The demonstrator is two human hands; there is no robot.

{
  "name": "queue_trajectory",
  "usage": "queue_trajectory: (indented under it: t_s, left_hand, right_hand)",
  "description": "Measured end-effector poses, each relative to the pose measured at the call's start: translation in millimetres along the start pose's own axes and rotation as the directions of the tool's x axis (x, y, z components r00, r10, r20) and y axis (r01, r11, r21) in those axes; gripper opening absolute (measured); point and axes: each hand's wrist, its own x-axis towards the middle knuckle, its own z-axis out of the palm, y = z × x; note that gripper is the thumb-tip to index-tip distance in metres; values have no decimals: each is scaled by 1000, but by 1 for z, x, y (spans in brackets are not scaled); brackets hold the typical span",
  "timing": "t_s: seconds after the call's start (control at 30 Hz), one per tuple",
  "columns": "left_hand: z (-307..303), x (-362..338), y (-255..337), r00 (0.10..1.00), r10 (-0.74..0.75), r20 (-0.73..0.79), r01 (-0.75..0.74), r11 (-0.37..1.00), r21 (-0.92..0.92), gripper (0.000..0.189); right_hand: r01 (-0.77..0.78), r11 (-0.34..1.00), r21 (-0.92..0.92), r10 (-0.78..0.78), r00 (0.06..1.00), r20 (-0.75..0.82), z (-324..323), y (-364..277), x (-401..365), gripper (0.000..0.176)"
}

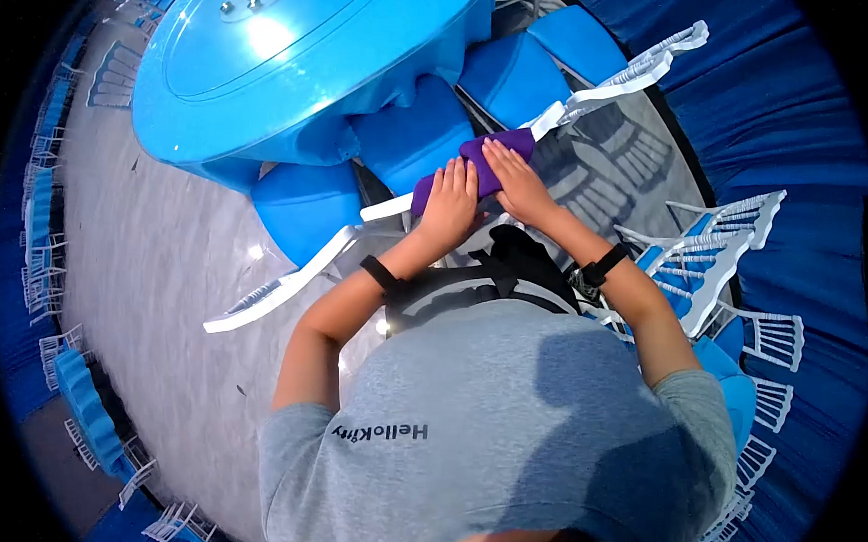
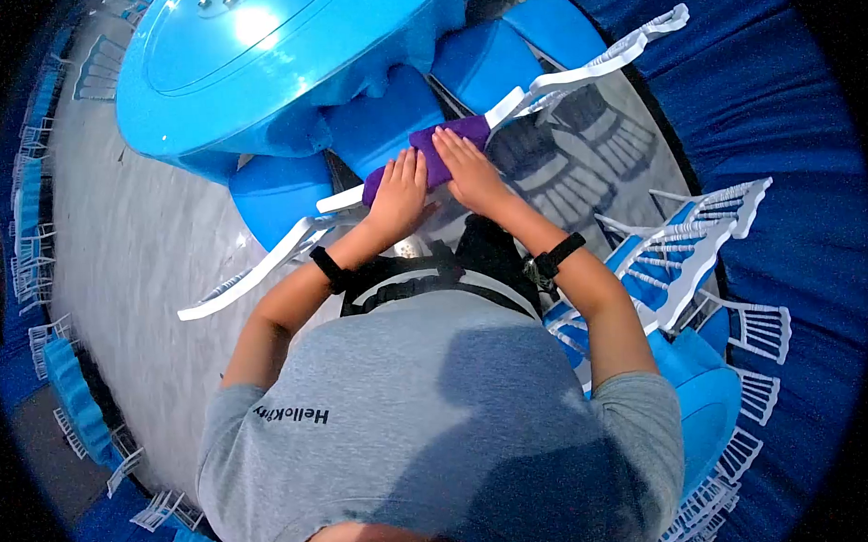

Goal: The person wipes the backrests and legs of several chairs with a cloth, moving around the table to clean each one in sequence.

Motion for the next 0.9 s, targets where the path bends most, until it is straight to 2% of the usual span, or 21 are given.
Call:
queue_trajectory:
  t_s: [0.03,0.07,0.1,0.13,0.17,0.2,0.23,0.27,0.33,0.37,0.43,0.5,0.57,0.63,0.7,0.73,0.8,0.83,0.9]
  left_hand:
    - [0,5,2,1000,14,23,-14,1000,-26,85]
    - [2,10,5,995,39,-90,-39,999,-5,70]
    - [5,19,9,996,27,-90,-28,1000,-3,70]
    - [9,31,14,997,7,-81,-4,999,36,61]
    - [14,41,20,997,-14,-70,20,997,74,52]
    - [19,51,27,997,-32,-67,37,996,77,52]
    - [24,62,34,995,-32,-98,51,979,200,45]
    - [30,73,43,991,-32,-126,71,946,317,38]
    - [41,94,57,983,-80,-168,130,942,311,39]
    - [46,104,63,974,-96,-207,158,939,305,39]
    - [51,128,74,959,-151,-239,219,932,289,38]
    - [57,151,80,936,-201,-289,283,918,278,37]
    - [68,163,83,905,-361,-227,402,900,170,32]
    - [62,163,86,877,-408,-253,454,877,158,26]
    - [55,162,87,882,-406,-240,444,886,132,23]
    - [57,163,86,871,-428,-242,467,874,133,23]
    - [59,169,80,820,-571,-37,567,819,-84,32]
    - [57,171,74,813,-581,-39,576,813,-85,32]
    - [47,171,61,864,-465,194,503,817,-281,39]
  right_hand:
    - [6,1000,6,-6,1000,1,1,4,-1,65]
    - [28,997,-78,-28,1000,2,3,10,-2,61]
    - [51,986,-161,-51,999,6,4,16,-2,57]
    - [31,978,-209,-36,999,-19,6,21,-4,51]
    - [43,979,-199,-47,999,-12,7,31,-7,51]
    - [50,954,-297,-59,998,-23,6,41,-8,51]
    - [59,918,-392,-77,997,-31,3,53,-8,50]
    - [83,921,-381,-97,995,-19,-1,66,-9,50]
    - [80,905,-417,-107,993,-41,-14,88,-5,49]
    - [108,911,-399,-131,991,-29,-18,104,-3,49]
    - [158,956,-247,-158,987,21,-28,137,3,47]
    - [243,928,-283,-237,970,55,-36,159,12,46]
    - [279,941,-194,-257,958,131,-34,172,20,46]
    - [342,935,-95,-331,936,116,-38,178,28,40]
    - [321,946,39,-318,906,280,-43,178,39,35]
    - [341,939,50,-340,896,286,-44,179,46,35]
    - [295,951,94,-299,795,527,-45,182,63,33]
    - [304,948,97,-307,790,531,-47,184,70,33]
    - [231,917,325,-386,720,577,-48,188,86,34]
